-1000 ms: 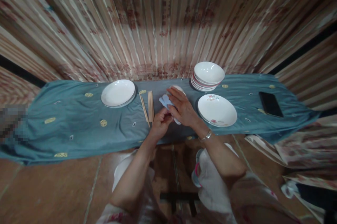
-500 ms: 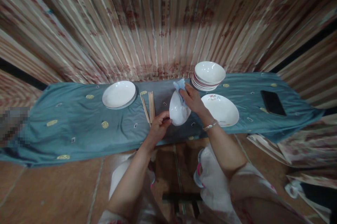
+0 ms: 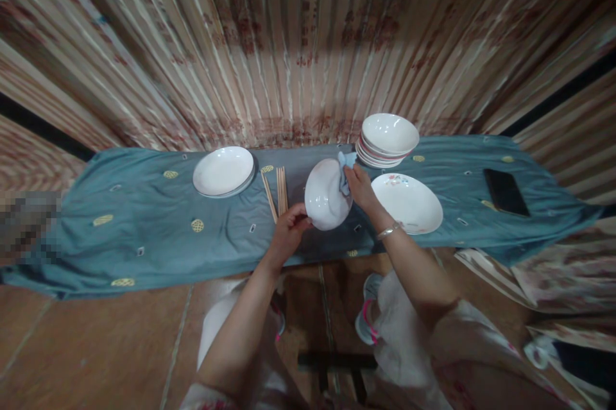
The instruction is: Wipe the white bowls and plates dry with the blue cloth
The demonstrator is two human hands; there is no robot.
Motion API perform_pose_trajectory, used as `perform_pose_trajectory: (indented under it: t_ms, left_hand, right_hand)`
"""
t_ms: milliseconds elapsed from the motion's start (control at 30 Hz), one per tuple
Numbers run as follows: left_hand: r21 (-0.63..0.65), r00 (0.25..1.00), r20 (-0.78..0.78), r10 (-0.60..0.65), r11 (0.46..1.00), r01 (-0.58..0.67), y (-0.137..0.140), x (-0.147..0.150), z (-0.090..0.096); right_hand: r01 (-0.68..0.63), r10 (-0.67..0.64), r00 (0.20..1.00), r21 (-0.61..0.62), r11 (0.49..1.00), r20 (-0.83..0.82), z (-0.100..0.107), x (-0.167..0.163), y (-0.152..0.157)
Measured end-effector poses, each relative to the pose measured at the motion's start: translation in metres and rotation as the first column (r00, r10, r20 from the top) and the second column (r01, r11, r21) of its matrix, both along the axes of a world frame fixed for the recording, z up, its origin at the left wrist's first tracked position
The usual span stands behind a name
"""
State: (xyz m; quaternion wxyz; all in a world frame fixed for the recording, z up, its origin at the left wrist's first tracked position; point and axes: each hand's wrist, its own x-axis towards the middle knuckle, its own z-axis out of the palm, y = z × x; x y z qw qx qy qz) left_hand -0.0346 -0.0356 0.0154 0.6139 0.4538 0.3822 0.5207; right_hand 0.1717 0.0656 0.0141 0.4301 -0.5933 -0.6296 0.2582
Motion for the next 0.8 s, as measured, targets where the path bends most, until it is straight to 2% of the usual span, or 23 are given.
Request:
perform_pose_trajectory:
  t_ms: [167,367,600,800]
  left_hand:
    - [-0.086,0.996,0.084,0.039,0.996,-0.031,-0.002,-0.001,-0.002]
    - [-0.187,0.982,0.164,0.093,0.980,-0.061,-0.001,-0.003,-0.001]
    - [-0.258,0.957,0.246,0.156,0.962,-0.090,0.004,-0.007,0.002]
    - [-0.292,0.909,0.326,0.259,0.942,-0.163,0.013,-0.014,0.003]
  right_hand:
    - [-0.023,0.034,0.987,-0.072,0.997,0.160,-0.020,0.002,-0.004]
    - [-0.009,0.021,0.989,-0.084,0.996,0.149,-0.031,0.000,-0.013]
    - [0.039,-0.060,0.995,-0.249,0.968,-0.077,-0.020,0.001,-0.020]
    - [-0.048,-0.052,0.931,-0.263,0.964,-0.361,-0.023,-0.007,-0.028]
